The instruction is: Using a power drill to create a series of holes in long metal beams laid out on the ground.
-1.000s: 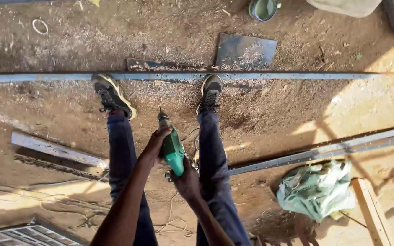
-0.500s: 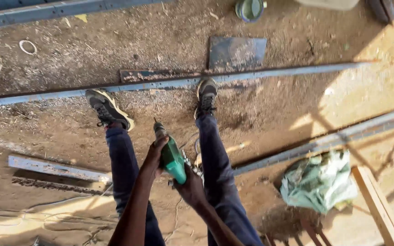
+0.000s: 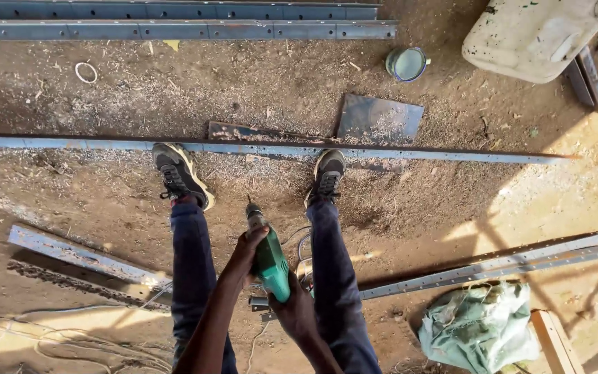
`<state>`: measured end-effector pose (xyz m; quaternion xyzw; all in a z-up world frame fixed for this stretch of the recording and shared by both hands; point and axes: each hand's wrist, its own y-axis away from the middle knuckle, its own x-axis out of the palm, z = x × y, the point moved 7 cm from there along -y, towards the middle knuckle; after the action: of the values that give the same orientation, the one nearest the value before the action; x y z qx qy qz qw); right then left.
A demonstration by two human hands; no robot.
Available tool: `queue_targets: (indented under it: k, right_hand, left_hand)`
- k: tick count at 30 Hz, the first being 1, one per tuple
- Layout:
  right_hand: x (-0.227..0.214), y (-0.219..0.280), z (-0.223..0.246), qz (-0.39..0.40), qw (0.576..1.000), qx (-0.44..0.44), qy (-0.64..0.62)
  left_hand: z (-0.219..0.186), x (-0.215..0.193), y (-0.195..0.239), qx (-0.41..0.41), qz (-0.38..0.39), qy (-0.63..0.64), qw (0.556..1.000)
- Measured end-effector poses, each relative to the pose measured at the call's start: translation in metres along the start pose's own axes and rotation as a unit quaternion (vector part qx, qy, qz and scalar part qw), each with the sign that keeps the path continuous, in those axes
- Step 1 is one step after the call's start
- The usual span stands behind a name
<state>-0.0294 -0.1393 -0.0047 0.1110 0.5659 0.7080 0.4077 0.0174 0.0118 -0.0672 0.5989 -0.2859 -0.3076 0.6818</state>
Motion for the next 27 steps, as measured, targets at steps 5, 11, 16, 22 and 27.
queue_targets:
  k: [5, 11, 16, 22, 27]
  right_hand:
    - [0.003, 0.006, 0.016, 0.104, 0.990, 0.012, -0.093]
    - [0.018, -0.006, -0.002, 0.234, 0.918, 0.001, -0.321]
    - [-0.026, -0.047, -0.058, 0.057, 0.994, 0.057, -0.075]
    - [-0.046, -0.148, -0.054, -0.023, 0.999, 0.036, 0.007]
    - [0.004, -0.285, 0.027, -0.002, 0.930, -0.115, 0.348]
  left_hand:
    - [-0.003, -0.011, 0.014, -0.007, -0.020, 0.018, 1.000]
    - [-0.011, -0.049, 0.050, -0.002, -0.079, 0.044, 0.996]
    - [-0.018, -0.088, 0.032, 0.069, -0.108, 0.117, 0.985]
    - [-0.081, -0.108, 0.045, 0.088, -0.063, 0.144, 0.984]
    - [-0.131, -0.127, 0.085, 0.102, -0.073, 0.142, 0.982]
